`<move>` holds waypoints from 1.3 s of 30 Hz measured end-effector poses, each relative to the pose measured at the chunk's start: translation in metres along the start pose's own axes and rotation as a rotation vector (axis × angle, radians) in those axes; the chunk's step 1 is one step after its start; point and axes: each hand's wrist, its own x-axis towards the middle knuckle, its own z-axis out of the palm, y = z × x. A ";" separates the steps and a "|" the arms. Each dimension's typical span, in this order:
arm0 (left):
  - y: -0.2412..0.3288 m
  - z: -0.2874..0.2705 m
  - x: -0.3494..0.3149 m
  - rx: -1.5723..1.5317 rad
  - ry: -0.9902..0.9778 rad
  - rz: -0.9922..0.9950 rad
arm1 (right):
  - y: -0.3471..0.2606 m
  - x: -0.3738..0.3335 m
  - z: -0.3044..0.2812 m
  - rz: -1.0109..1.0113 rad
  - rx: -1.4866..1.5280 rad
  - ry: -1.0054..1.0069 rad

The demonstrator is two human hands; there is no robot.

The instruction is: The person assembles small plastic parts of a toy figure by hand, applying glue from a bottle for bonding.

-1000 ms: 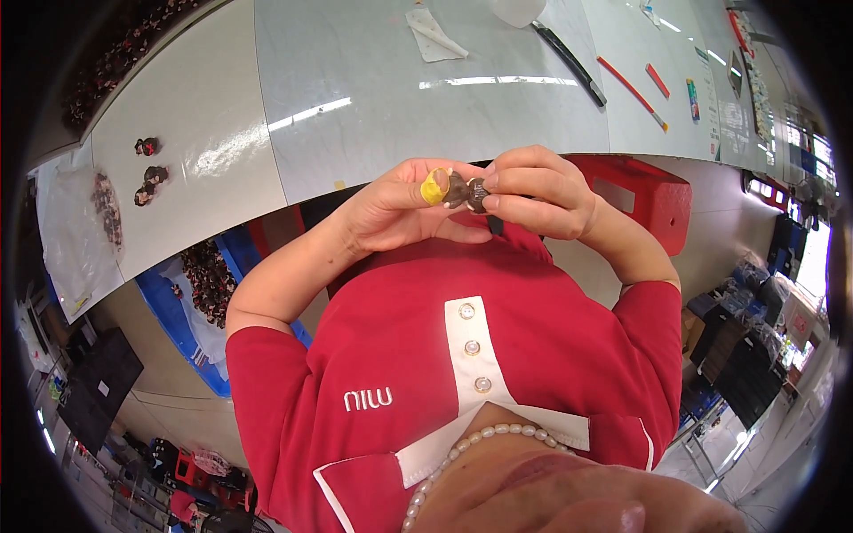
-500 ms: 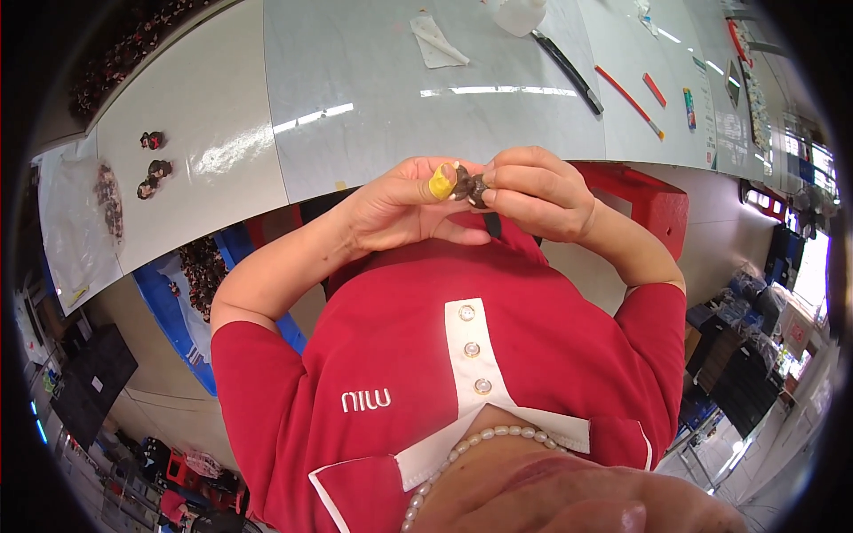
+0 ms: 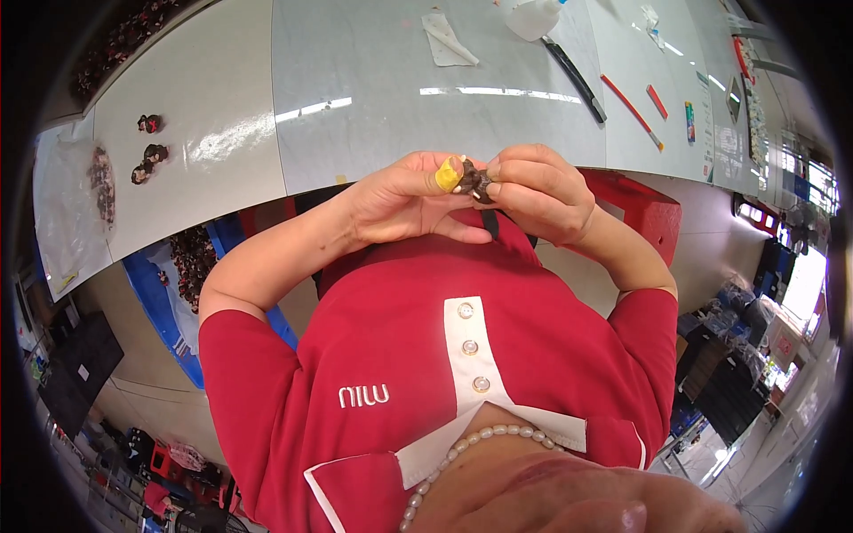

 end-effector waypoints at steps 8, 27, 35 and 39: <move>-0.002 -0.003 0.003 -0.030 0.003 0.005 | 0.002 -0.007 0.005 0.049 -0.008 0.042; -0.001 0.004 0.000 0.021 -0.001 -0.033 | -0.005 -0.001 -0.002 0.031 -0.005 0.006; -0.001 0.007 -0.001 0.057 -0.014 -0.044 | -0.006 0.001 -0.004 -0.091 -0.027 0.007; -0.001 0.006 -0.001 0.066 0.000 -0.041 | -0.005 0.001 -0.003 -0.108 -0.036 0.020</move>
